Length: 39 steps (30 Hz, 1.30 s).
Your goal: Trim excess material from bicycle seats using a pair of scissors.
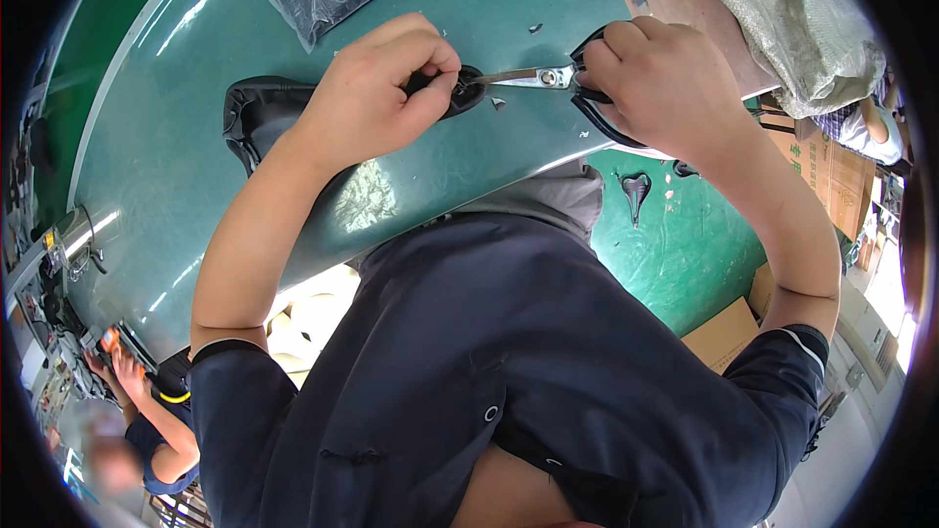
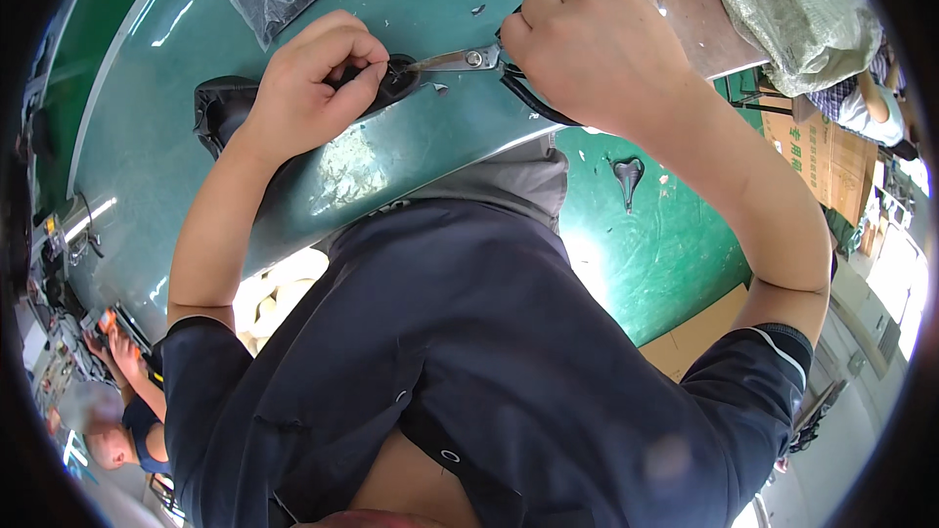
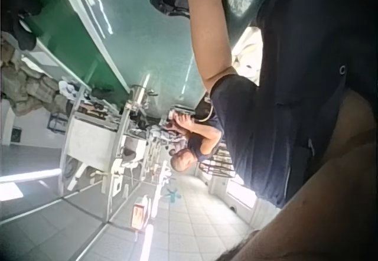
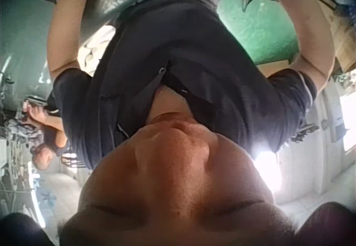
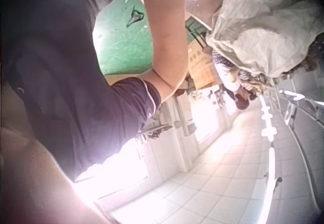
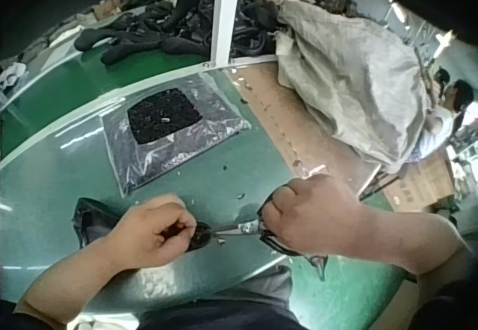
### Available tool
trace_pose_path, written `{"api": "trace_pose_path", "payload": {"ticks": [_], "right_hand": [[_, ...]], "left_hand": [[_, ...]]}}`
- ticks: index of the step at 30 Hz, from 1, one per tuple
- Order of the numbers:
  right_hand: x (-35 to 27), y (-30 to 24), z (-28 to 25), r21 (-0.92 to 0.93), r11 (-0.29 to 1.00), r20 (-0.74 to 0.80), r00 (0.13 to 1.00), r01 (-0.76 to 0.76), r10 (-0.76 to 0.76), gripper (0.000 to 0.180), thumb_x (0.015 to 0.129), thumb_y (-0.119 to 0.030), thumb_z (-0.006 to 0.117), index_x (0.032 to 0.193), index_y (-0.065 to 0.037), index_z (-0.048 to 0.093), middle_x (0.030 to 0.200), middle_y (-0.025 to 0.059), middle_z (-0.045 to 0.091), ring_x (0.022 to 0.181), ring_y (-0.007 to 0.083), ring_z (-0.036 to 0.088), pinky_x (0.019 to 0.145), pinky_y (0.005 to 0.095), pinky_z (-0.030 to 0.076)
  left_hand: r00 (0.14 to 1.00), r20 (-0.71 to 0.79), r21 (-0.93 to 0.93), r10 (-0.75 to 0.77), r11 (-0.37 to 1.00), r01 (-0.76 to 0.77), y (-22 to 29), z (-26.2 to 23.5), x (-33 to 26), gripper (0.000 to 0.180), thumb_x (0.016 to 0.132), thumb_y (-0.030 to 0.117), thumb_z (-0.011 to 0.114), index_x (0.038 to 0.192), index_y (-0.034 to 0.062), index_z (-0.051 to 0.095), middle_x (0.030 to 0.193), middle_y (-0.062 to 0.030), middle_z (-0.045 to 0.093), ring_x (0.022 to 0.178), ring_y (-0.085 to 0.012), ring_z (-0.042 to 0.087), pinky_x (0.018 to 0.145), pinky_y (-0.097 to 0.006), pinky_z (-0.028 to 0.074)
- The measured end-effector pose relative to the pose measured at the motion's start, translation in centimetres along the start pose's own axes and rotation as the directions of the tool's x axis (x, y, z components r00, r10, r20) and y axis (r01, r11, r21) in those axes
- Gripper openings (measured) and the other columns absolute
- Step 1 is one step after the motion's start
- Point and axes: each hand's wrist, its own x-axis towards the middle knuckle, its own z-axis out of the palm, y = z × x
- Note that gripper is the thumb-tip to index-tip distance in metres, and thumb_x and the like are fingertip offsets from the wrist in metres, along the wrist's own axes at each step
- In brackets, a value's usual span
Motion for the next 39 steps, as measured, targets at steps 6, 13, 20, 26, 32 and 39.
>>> {"api": "trace_pose_path", "payload": {"ticks": [6, 13, 20, 26, 32, 39], "right_hand": [[-2.6, 1.0, -0.3, 0.029, 0.992, -0.15, 0.981, -0.119, 0.122, 0.026, 0.085, -0.03, 0.081, 0.088, -0.01, 0.065, 0.084, 0.0033, 0.063, 0.082, 0.0217, 0.069, 0.066, 0.038, 0.056], [-2.9, 0.3, 0.1, 0.07, 0.991, -0.161, 0.979, -0.116, 0.126, 0.026, 0.084, -0.03, 0.081, 0.088, -0.011, 0.064, 0.084, 0.003, 0.062, 0.082, 0.0218, 0.068, 0.068, 0.0386, 0.055], [-1.3, -0.2, 0.4, 0.093, 0.993, -0.186, 0.979, -0.069, 0.085, 0.028, 0.082, -0.03, 0.083, 0.09, -0.011, 0.063, 0.085, 0.0035, 0.06, 0.081, 0.0234, 0.066, 0.067, 0.0395, 0.055], [-0.3, -0.4, 0.9, 0.117, 0.991, -0.17, 0.982, -0.062, 0.082, 0.03, 0.082, -0.03, 0.083, 0.093, -0.009, 0.063, 0.089, 0.0046, 0.06, 0.085, 0.0245, 0.065, 0.07, 0.0406, 0.054], [0.4, -0.3, 1.5, 0.142, 0.988, -0.099, 0.992, -0.063, 0.078, 0.03, 0.084, -0.03, 0.082, 0.091, -0.009, 0.063, 0.091, 0.0043, 0.063, 0.088, 0.025, 0.066, 0.072, 0.0413, 0.056], [0.9, -0.6, 1.0, 0.148, 0.986, 0.03, 0.997, -0.082, 0.078, 0.027, 0.086, -0.029, 0.08, 0.09, -0.008, 0.064, 0.089, 0.0063, 0.066, 0.088, 0.0284, 0.069, 0.075, 0.0432, 0.057]], "left_hand": [[0.997, 0.001, 0.126, 0.083, 0.989, -0.082, 0.2, 0.7, 0.2, 0.014, 0.086, 0.007, 0.08, 0.097, 0.005, 0.071, 0.094, -0.0073, 0.064, 0.076, -0.0264, 0.066, 0.067, -0.037, 0.054], [0.998, 0.025, 0.083, 0.055, 0.995, -0.057, 0.2, 0.8, -0.1, 0.009, 0.09, 0.005, 0.075, 0.097, 0.0044, 0.069, 0.095, -0.0095, 0.063, 0.08, -0.0308, 0.066, 0.069, -0.041, 0.054], [0.998, 0.057, 0.059, 0.034, 0.998, -0.037, 0.3, 0.5, 0.2, 0.009, 0.091, -0.001, 0.072, 0.097, 0.0026, 0.067, 0.095, -0.0111, 0.063, 0.081, -0.0315, 0.064, 0.07, -0.041, 0.052], [0.997, 0.068, 0.077, 0.027, 0.997, -0.032, 0.4, 0.5, 0.3, 0.008, 0.092, -0.002, 0.072, 0.097, 0.002, 0.067, 0.094, -0.0106, 0.061, 0.078, -0.0295, 0.062, 0.068, -0.041, 0.051], [0.998, 0.062, 0.083, 0.018, 0.996, -0.023, 0.4, 0.6, 0.3, 0.008, 0.092, -0.001, 0.072, 0.097, 0.0025, 0.068, 0.094, -0.0104, 0.061, 0.078, -0.0293, 0.062, 0.068, -0.04, 0.051], [0.998, 0.07, 0.097, -0.001, 0.995, -0.006, 0.2, 0.6, 0.3, 0.006, 0.094, 0.0, 0.071, 0.098, 0.0025, 0.068, 0.095, -0.0098, 0.061, 0.078, -0.0279, 0.063, 0.069, -0.039, 0.051]]}}
